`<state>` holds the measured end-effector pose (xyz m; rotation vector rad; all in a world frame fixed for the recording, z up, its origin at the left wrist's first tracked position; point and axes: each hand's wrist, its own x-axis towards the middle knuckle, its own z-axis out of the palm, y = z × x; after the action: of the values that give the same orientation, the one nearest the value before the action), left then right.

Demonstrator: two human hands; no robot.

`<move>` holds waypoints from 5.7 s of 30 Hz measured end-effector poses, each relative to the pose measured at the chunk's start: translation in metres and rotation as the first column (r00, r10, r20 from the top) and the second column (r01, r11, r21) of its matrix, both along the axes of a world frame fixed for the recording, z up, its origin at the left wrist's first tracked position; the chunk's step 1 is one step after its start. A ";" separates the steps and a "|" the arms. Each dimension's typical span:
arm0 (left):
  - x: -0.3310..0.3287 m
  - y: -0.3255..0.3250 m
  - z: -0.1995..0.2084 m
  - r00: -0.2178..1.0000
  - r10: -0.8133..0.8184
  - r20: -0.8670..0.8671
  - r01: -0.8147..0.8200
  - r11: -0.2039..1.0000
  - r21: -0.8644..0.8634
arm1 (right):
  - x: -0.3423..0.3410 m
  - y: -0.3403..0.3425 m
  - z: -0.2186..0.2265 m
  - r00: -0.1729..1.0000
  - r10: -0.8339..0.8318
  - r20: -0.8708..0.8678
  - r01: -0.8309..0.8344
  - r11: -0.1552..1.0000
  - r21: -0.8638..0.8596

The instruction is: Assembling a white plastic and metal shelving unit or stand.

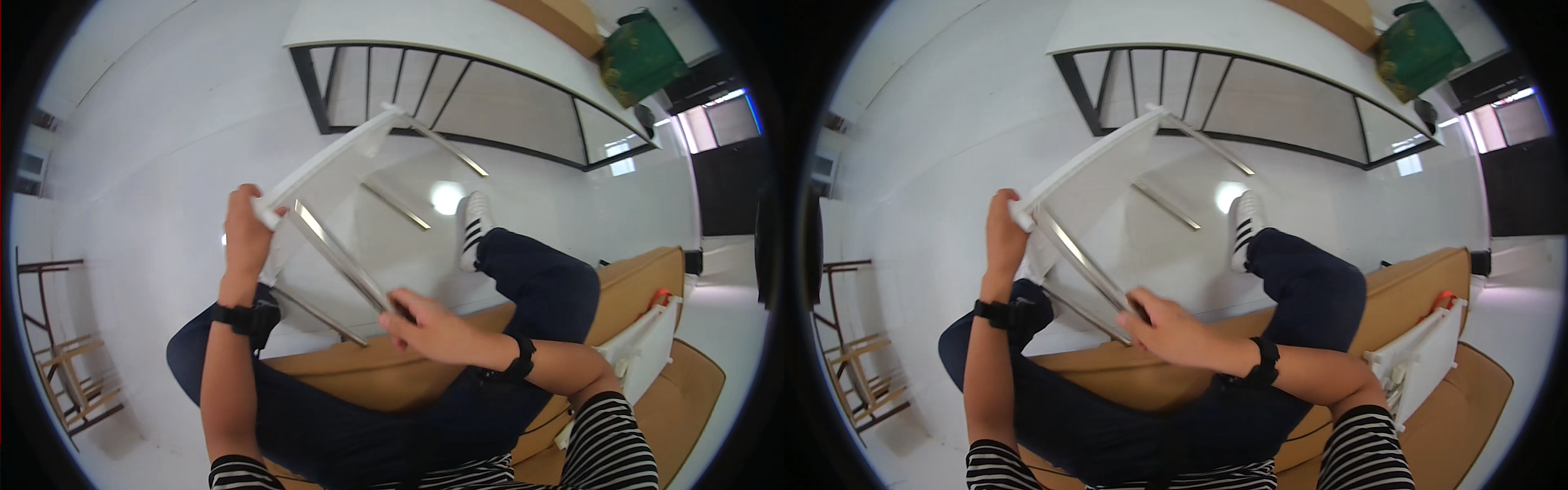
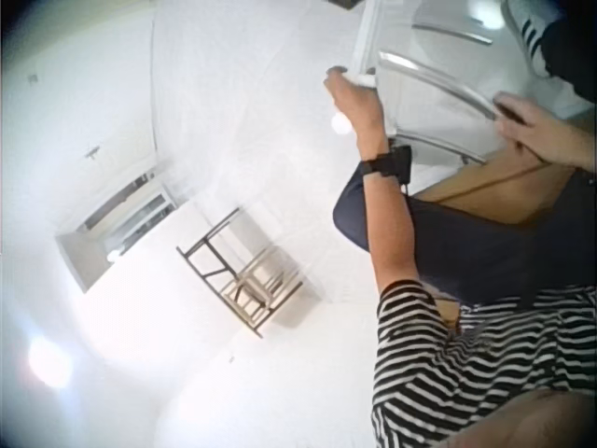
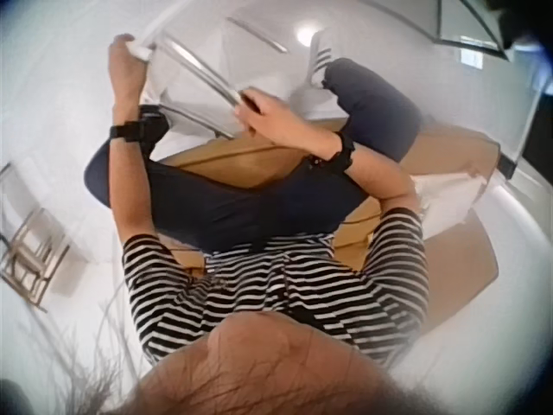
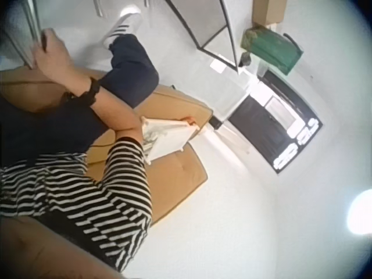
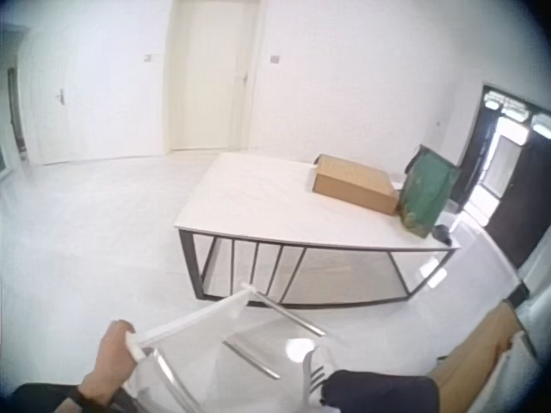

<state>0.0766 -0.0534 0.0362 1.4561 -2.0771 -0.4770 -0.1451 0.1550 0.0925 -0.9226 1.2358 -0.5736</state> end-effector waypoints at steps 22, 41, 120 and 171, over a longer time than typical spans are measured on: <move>0.034 -0.016 -0.021 0.687 0.306 -0.659 0.132 0.840 0.526 | -0.321 0.447 0.009 -0.584 -0.759 -0.287 0.805 -0.499 -0.320; 0.038 -0.004 -0.026 0.964 -0.108 -0.244 0.207 0.879 0.429 | -0.098 0.500 -0.065 -0.524 -0.429 -0.736 0.752 0.173 -0.636; -0.034 0.000 0.012 0.945 -0.232 0.229 0.144 0.927 0.346 | 0.023 -0.036 -0.053 0.990 0.061 0.128 -0.111 0.893 0.436; -0.012 -0.012 0.001 0.937 -0.082 0.340 0.010 0.978 0.208 | -0.011 -0.029 -0.070 0.893 0.033 0.449 -0.224 0.897 0.382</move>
<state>0.0642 -0.0652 0.0370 1.7165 -2.4006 -0.4915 -0.1558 0.1258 0.0224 -0.4657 0.8341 -0.3503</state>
